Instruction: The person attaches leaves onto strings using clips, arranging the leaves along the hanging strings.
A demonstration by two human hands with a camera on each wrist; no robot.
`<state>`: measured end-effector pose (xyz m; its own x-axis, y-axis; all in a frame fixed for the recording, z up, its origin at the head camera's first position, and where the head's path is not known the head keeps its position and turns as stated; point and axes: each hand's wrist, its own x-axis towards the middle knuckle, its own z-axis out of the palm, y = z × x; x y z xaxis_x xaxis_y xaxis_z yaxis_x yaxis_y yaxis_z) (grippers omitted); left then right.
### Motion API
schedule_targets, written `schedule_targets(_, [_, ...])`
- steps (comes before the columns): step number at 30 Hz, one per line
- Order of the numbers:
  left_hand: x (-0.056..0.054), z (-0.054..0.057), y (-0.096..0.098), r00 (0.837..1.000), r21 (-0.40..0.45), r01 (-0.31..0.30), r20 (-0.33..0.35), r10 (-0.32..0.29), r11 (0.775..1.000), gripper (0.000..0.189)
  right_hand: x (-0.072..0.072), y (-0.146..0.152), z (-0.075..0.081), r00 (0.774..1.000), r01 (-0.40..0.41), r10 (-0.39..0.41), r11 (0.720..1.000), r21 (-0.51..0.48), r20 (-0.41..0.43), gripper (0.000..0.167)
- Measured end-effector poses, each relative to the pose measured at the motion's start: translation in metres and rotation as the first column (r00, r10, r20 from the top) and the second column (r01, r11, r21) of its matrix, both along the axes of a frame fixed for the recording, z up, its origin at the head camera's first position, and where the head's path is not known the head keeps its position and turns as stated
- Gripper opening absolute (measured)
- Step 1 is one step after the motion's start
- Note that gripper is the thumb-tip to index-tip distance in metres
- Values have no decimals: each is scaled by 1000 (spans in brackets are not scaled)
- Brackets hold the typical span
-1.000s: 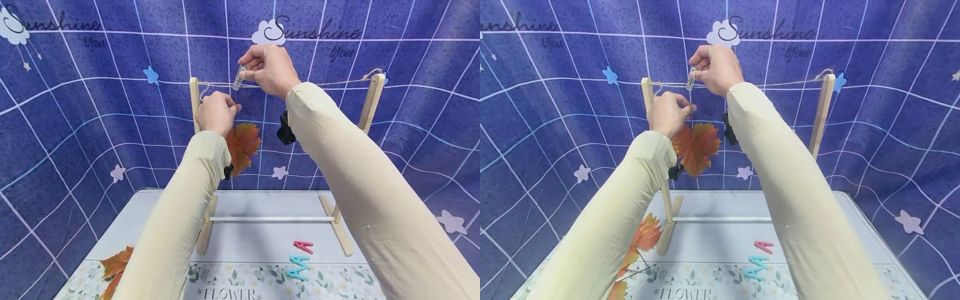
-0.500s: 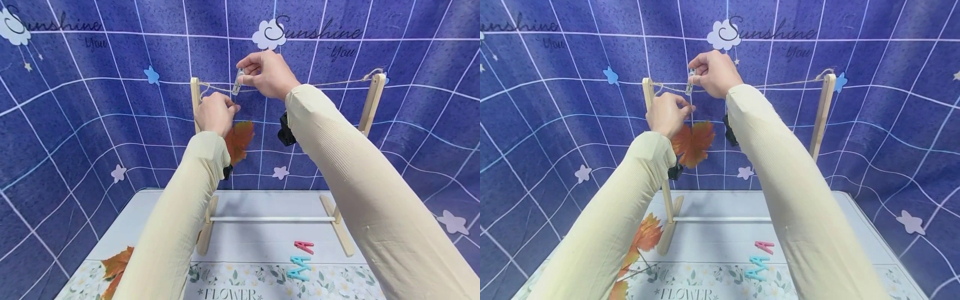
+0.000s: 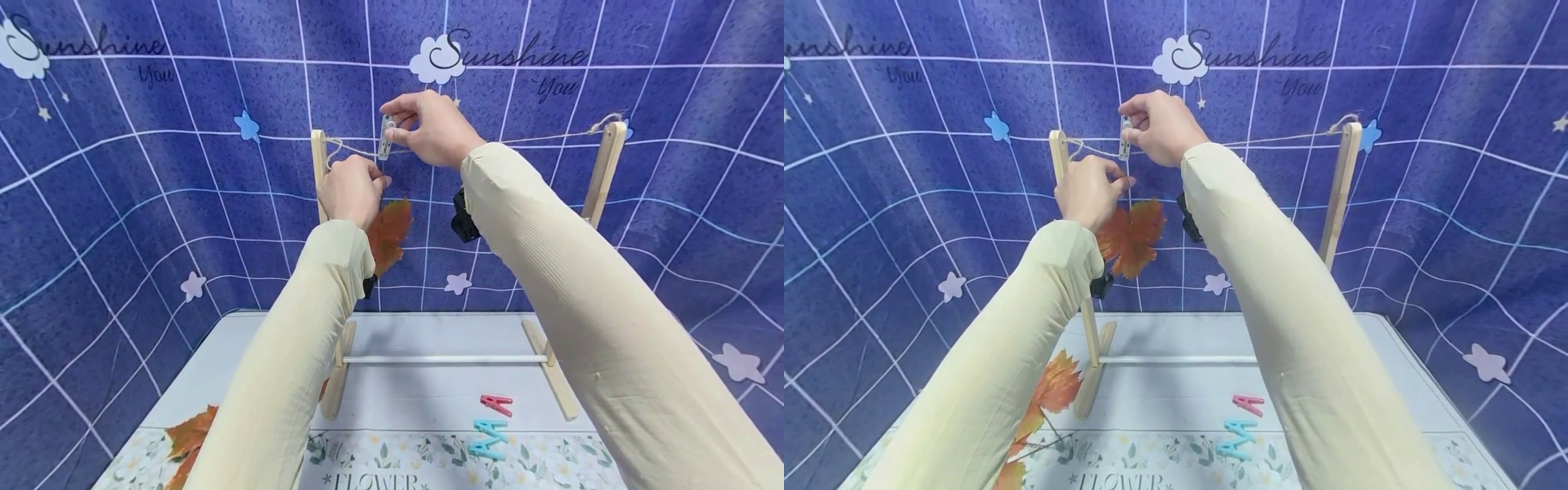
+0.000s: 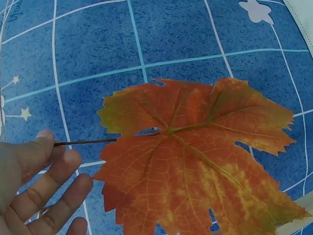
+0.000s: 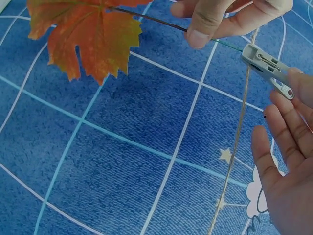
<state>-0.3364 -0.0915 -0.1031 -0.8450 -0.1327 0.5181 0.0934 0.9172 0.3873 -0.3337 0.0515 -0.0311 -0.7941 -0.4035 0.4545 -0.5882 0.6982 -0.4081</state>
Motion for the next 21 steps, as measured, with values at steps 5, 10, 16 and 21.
schedule_targets(5, [2, -3, 0, 1000, 3, 5, 18, -5, 1000, 21, 1, -1, -2, 1000, -12, 12, 1000, 10, 15, 44])
schedule_targets(10, [3, -7, 2, 999, 6, 10, 33, -10, 1000, 24, 2, -1, -6, 1000, 2, -2, 1000, 27, 15, 47])
schedule_targets(16, [3, -8, 3, 999, 4, 11, 36, -11, 1000, 27, 3, 1, -5, 998, 64, -64, 997, 33, 15, 54])
schedule_targets(21, [4, -11, 3, 999, -16, 23, 42, -22, 1000, 28, 6, 4, -6, 997, 75, -75, 997, 35, -4, 52])
